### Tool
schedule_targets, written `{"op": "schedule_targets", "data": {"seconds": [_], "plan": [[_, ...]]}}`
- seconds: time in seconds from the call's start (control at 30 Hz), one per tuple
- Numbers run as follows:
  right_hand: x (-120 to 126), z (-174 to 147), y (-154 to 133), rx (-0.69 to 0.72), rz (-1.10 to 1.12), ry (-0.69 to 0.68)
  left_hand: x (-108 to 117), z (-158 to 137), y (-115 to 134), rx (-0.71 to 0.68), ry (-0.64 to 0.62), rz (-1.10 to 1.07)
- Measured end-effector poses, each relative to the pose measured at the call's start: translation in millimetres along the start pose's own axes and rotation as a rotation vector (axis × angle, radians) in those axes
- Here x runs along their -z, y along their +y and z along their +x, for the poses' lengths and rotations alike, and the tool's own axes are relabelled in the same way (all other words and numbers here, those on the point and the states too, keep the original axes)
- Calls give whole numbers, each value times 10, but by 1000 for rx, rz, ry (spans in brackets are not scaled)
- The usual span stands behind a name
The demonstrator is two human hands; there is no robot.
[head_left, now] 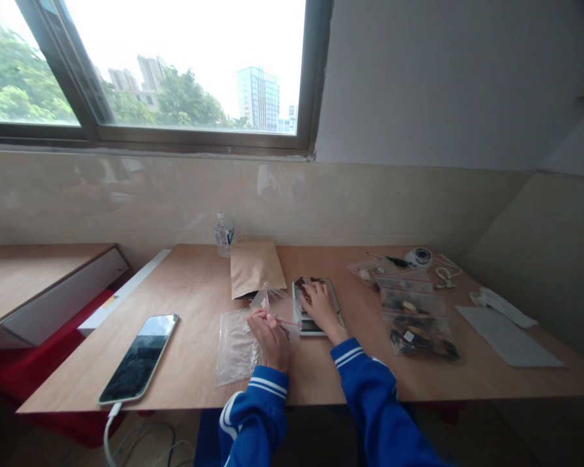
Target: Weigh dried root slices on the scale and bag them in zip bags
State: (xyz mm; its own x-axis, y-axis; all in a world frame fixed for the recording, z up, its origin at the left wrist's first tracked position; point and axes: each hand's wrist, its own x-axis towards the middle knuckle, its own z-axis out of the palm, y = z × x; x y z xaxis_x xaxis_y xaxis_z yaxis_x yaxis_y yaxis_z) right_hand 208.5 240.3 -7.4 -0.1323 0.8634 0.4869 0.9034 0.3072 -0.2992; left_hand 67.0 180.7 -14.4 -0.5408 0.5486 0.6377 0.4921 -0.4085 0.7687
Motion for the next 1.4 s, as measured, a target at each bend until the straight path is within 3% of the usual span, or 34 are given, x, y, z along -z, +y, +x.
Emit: {"op": "schedule_targets", "data": {"seconds": [0.37,0.5,0.6,0.67,0.73,0.8,0.87,0.93,1.03,1.13,1.23,1.4], "plan": [[77,71,92,10,127,35,-7,-18,-38,-2,-9,7],[112,125,90,-123,307,168,-1,-8,-17,-3,-6,13],[251,182,-68,-321,642,242,-3,-3,11,7,-2,21],[388,213,-247,-460,979,157,-9,-6,21,12,-8,21],[517,229,-446,-517,1255,-58,-15,-11,19,15,-17,23],[596,230,-624,-495,1326,-273,-20,-18,6,18,-20,24],[611,219,-763,-470,1210,-358,-23,-23,-13,13,-15,26],[588,205,-856,-423,1033,-361,-26,-24,-30,2,-10,33],[548,201,-890,-245,861,-353,-33,-22,-42,8,7,40],[492,243,-745,-89,700,-144,-44,-18,-33,28,53,22],[330,309,-463,-85,388,72,-53,-12,-16,22,71,8],[-14,351,-155,-21,34,-63,-65,-13,-21,4,36,13]]}}
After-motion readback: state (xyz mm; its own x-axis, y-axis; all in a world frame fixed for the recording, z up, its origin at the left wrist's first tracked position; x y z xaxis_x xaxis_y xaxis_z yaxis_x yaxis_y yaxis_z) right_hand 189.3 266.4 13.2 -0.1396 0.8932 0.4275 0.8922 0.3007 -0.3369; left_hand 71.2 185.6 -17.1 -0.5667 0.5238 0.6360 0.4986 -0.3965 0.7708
